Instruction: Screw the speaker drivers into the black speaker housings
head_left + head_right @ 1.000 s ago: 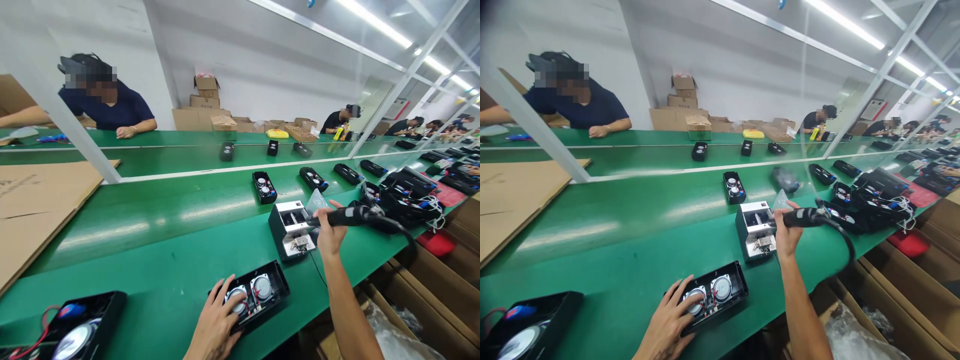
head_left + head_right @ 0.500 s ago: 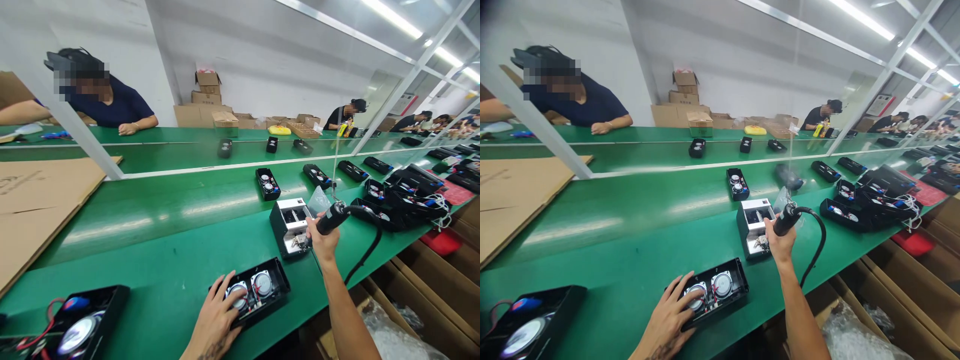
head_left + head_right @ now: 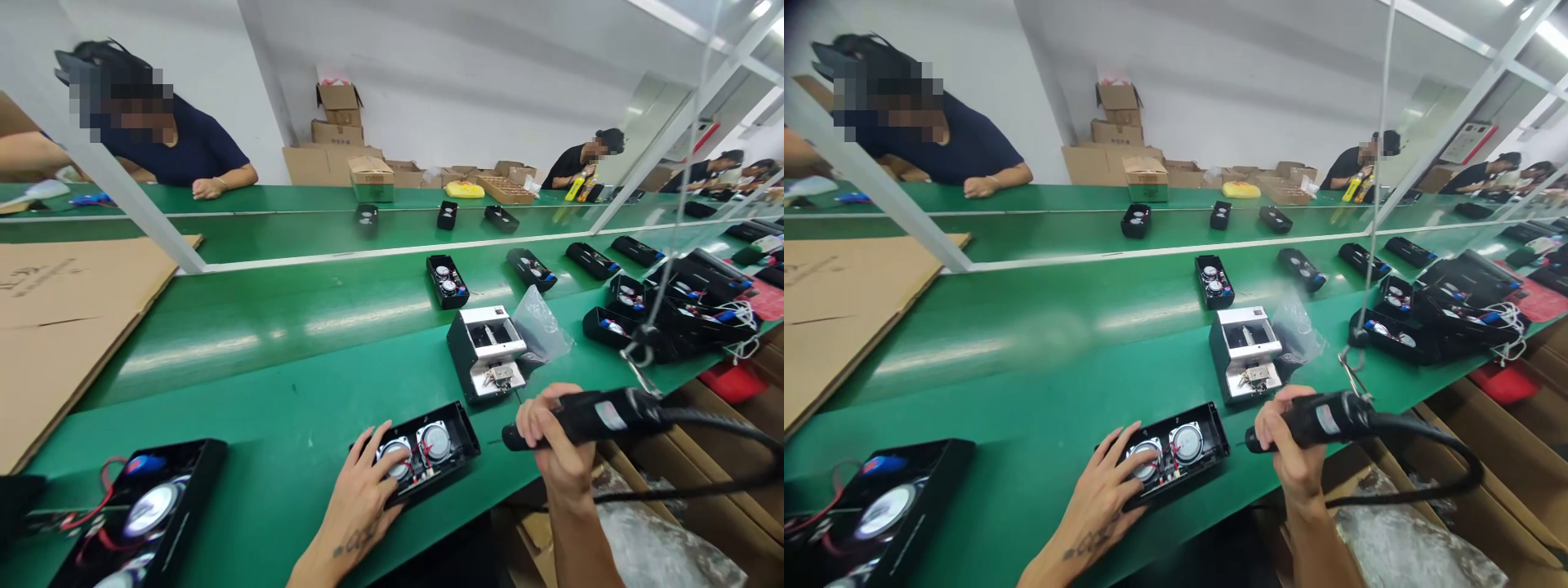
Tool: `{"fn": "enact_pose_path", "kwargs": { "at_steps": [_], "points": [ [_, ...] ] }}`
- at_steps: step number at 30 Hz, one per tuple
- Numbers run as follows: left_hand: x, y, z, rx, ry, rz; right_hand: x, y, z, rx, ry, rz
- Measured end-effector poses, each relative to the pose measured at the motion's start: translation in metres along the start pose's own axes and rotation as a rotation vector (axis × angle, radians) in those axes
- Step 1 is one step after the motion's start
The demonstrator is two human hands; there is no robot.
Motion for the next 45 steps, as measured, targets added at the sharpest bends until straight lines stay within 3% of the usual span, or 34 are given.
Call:
{"fn": "enact_pose_path", "kwargs": {
  "at_steps": [4, 11, 30, 39, 45],
  "points": [
    [0.002, 0.000, -0.001, -0.004, -0.004, -0.003, -0.006, -0.025, 0.025, -0.085, 0.026, -0.112],
    [-0.001, -0.004, 0.003, -0.020, 0.002, -0.045, 0.010, -0.050, 0.050, -0.183, -0.004, -0.174],
    [0.000, -0.004, 0.003, -0.024, 0.003, -0.039, 0.032, -0.046, 0.066, -0.244, -0.063, -0.114],
    [-0.001, -0.006, 0.005, -0.026, -0.001, -0.060, 0.001, -0.036, 0.039, -0.093, 0.025, -0.158],
    [0.000, -0.004, 0.004, -0.027, -0.003, -0.031, 0.002, -0.035, 0.037, -0.055, 0.037, -0.113]
  ]
}}
Point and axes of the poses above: each hand's wrist, its own z-axis away from the middle knuckle, its own y-axis out of the back of the hand, x = y × z, the point moved 4 cm from there along -z, towards the middle knuckle, and after that the axes turned 11 degrees about y, right-handed, at the moved point
